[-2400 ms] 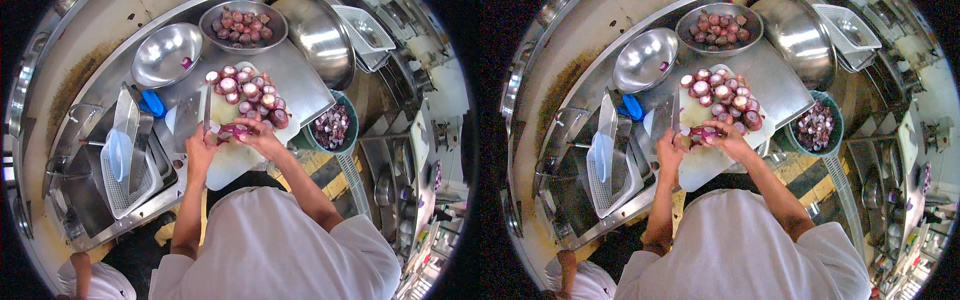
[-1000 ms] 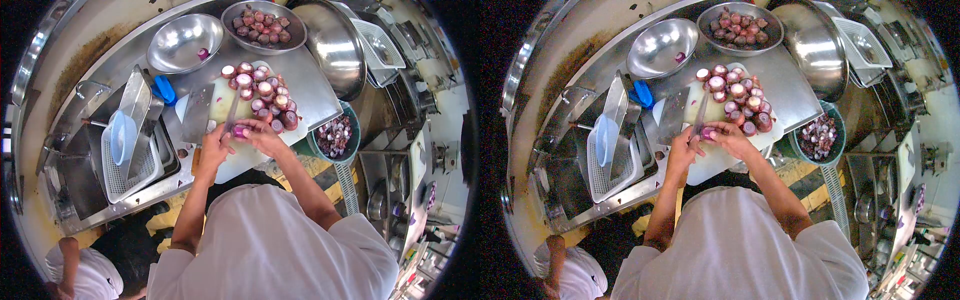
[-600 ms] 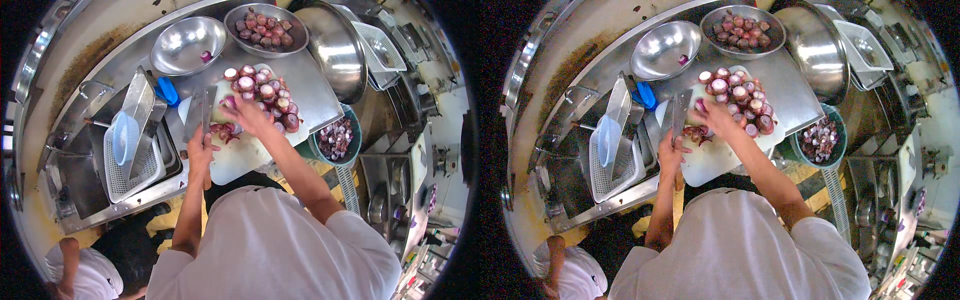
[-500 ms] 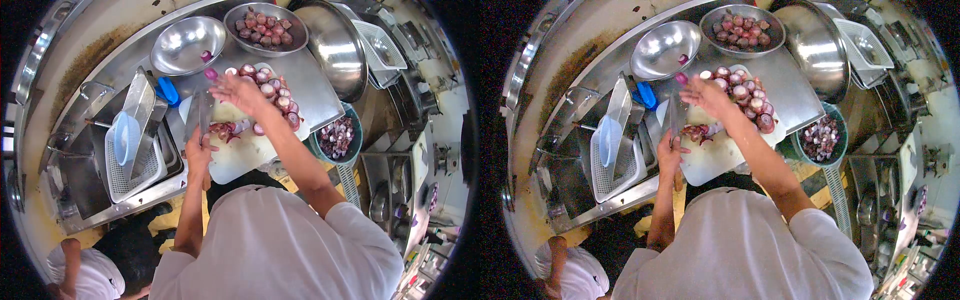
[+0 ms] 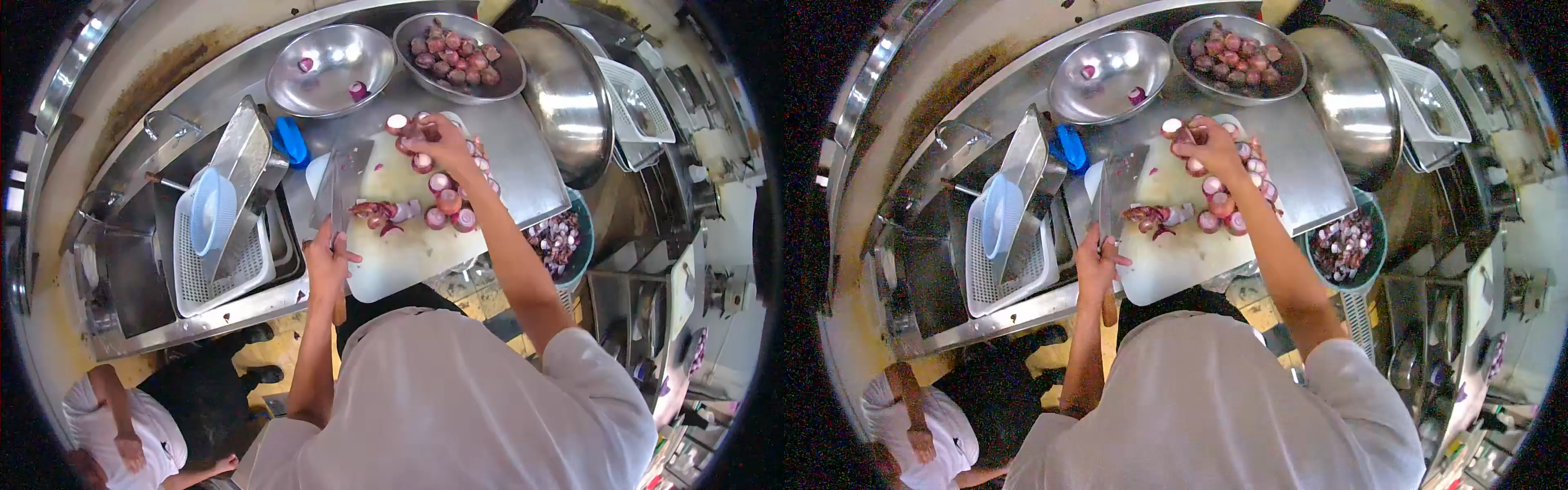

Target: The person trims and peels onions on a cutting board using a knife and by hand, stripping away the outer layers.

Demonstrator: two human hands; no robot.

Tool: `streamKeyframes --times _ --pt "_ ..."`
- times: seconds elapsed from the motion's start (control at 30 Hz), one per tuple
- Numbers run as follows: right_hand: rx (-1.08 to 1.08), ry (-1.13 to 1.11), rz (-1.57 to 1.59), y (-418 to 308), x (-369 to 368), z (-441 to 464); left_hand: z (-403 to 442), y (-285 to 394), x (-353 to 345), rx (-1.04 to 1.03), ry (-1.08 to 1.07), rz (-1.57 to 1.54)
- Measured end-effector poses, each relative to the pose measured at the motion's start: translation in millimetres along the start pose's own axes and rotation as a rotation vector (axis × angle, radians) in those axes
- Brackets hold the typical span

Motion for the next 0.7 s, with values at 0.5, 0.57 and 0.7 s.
streamKeyframes --times 0.5,0.57,0.7 --pt "-0.478 0.155 0.869 35.1 -41.4 -59.3 0.9 75.9 -46.2 -0.205 -0.429 0.265" --pt "-0.169 0.291 0.603 29.4 -40.5 -61.9 -0.6 77.5 -50.2 -0.190 -0.458 0.277" --pt "-0.070 0.385 0.392 40.9 -46.3 -64.0 4.0 72.2 -59.4 -0.185 -0.444 0.305"
Point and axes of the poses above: each hand's wrist, its own z-axis towards the middle knuckle, its own x-axis out of the back of the hand, y = z × x, the point moved 1 cm from there along z, towards the middle knuckle, and after that the axes turned 11 degrees about -x, right-handed, at the moved point
